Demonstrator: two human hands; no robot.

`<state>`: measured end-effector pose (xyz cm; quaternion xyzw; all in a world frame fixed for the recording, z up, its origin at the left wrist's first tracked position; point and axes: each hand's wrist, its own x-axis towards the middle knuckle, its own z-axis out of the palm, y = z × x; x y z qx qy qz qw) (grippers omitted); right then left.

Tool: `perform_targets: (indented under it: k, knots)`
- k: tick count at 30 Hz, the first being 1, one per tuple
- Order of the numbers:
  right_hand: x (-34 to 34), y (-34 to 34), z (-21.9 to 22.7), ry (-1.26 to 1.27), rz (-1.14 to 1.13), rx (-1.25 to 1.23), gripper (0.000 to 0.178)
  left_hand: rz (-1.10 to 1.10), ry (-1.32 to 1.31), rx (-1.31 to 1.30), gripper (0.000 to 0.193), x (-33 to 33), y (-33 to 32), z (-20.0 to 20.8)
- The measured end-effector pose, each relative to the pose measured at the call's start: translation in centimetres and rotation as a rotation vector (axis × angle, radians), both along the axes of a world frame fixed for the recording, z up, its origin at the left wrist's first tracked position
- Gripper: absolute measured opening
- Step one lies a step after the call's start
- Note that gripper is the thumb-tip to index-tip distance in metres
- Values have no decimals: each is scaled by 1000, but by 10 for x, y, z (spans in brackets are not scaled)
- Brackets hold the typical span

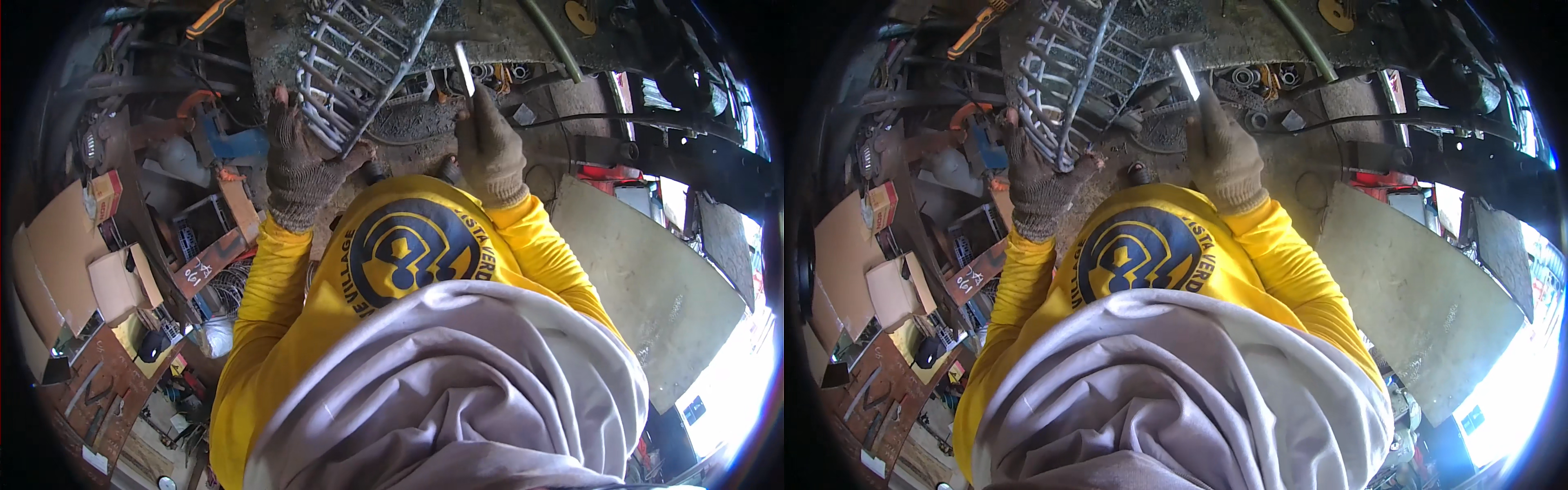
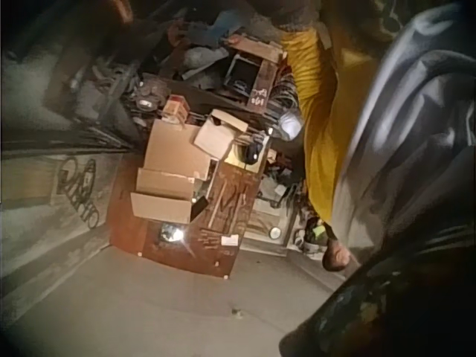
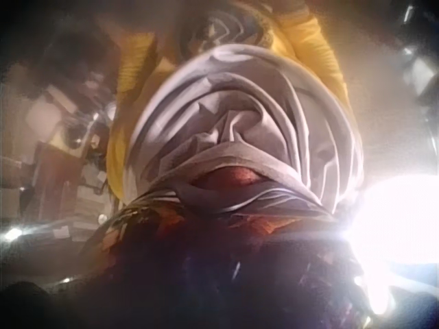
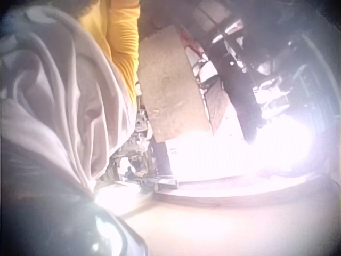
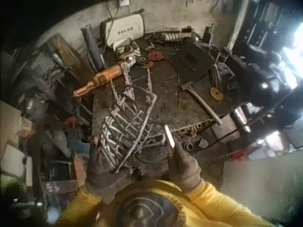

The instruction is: The person welds joints on a curved metal wire cage using a handheld welding tool and then scrapes the surface of the cage with a metal rod.

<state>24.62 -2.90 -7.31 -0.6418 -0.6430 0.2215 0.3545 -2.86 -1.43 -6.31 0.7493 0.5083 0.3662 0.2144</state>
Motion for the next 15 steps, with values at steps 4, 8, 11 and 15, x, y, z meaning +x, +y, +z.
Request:
perform_targets:
  k: [4, 8, 11, 15]
  knots:
    - [2, -2, -6, -44, 17, -147, 50, 70, 312, 206, 129, 10, 0, 14]
    - [2, -10, 14, 68, 18, 62, 50, 17, 109, 82, 131, 2, 1, 7]
    - [2, -20, 25, 24, 21, 73, 51, 37, 122, 57, 127, 1, 1, 6]
    - [5, -24, -7, -200, 88, -163, 50, 58, 204, 168, 119, 7, 2, 11]
